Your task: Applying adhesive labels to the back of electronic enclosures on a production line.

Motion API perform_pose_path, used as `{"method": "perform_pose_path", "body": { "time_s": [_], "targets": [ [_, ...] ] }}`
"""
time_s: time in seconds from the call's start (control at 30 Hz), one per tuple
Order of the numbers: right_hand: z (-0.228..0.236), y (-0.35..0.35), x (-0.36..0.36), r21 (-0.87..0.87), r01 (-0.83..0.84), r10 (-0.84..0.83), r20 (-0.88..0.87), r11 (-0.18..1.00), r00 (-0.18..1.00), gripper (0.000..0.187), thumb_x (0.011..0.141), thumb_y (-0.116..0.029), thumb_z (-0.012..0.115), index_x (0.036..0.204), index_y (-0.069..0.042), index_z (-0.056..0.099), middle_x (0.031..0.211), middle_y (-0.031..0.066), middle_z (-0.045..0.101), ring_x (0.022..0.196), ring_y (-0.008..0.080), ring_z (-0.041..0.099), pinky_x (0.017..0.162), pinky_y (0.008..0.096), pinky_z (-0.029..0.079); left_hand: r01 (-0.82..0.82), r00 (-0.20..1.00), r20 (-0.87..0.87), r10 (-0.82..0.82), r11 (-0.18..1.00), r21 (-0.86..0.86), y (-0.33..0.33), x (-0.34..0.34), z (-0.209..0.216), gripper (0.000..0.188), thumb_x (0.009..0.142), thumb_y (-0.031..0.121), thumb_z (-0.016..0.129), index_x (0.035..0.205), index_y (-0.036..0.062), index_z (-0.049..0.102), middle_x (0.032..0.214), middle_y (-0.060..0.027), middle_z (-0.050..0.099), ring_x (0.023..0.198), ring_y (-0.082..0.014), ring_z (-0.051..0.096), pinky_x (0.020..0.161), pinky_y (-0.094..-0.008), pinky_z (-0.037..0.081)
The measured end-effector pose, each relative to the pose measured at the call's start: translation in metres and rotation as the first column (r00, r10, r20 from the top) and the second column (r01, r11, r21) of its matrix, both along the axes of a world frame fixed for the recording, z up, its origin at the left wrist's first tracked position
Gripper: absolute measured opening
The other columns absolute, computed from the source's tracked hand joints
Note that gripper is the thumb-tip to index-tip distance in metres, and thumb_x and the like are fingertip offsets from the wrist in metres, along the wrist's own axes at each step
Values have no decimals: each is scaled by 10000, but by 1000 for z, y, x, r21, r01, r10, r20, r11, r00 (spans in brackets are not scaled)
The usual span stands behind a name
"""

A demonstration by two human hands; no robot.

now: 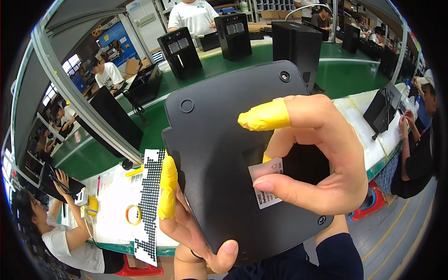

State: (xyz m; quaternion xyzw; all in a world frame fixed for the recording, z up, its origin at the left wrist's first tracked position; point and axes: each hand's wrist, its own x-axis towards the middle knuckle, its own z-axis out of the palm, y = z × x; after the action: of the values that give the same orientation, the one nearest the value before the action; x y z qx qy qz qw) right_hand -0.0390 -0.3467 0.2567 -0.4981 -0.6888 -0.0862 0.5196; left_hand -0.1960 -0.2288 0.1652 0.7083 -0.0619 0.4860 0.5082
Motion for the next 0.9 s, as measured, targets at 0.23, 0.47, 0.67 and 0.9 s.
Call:
{"method": "perform_pose_path", "body": {
  "time_s": [0.23, 0.47, 0.67, 0.9],
  "targets": [
    [0, -3, 3, -36, 103, -98, 122, 994, 988, 577, 654, 6, 781, 1165, 36, 515, 1059, 130, 669, 616, 113, 628, 995, 348, 369, -69, 989, 128, 70, 998, -16, 3, 6, -7, 1116, 574, 458, 720, 1470, 137, 138, 1483, -197, 240, 1322, -354, 370, 1090, -521, 337],
    [1, 0, 0, -38, 116, -112, 100, 993, 989, 569, 643, -7, 788, 1150, 32, 534, 1035, 111, 681, 627, 108, 629, 1009, 356, 359, -112, 987, 114, 110, 994, 12, 5, 2, -11, 1137, 588, 489, 703, 1479, 138, 89, 1462, -199, 264, 1301, -350, 390, 1084, -509, 336],
    [6, -3, 1, -53, 163, -159, 58, 985, 985, 485, 629, -16, 802, 1074, -7, 611, 809, 52, 695, 673, 124, 622, 988, 419, 384, -42, 999, 34, 37, 987, 157, 9, 1, -11, 1035, 677, 279, 638, 1411, 72, -61, 1469, -346, 69, 1341, -455, 254, 1081, -543, 247],
    [9, -24, 3, -31, 252, -220, 393, 967, 893, 520, 631, -280, 835, 1072, -56, 677, 949, 90, 685, 1014, 293, 598, 1066, 552, 277, -18, 997, 81, 12, 997, 74, 7, 5, -14, 1007, 689, 293, 656, 1427, 55, 13, 1468, -356, 77, 1342, -460, 236, 1092, -549, 217]
  ]
}}
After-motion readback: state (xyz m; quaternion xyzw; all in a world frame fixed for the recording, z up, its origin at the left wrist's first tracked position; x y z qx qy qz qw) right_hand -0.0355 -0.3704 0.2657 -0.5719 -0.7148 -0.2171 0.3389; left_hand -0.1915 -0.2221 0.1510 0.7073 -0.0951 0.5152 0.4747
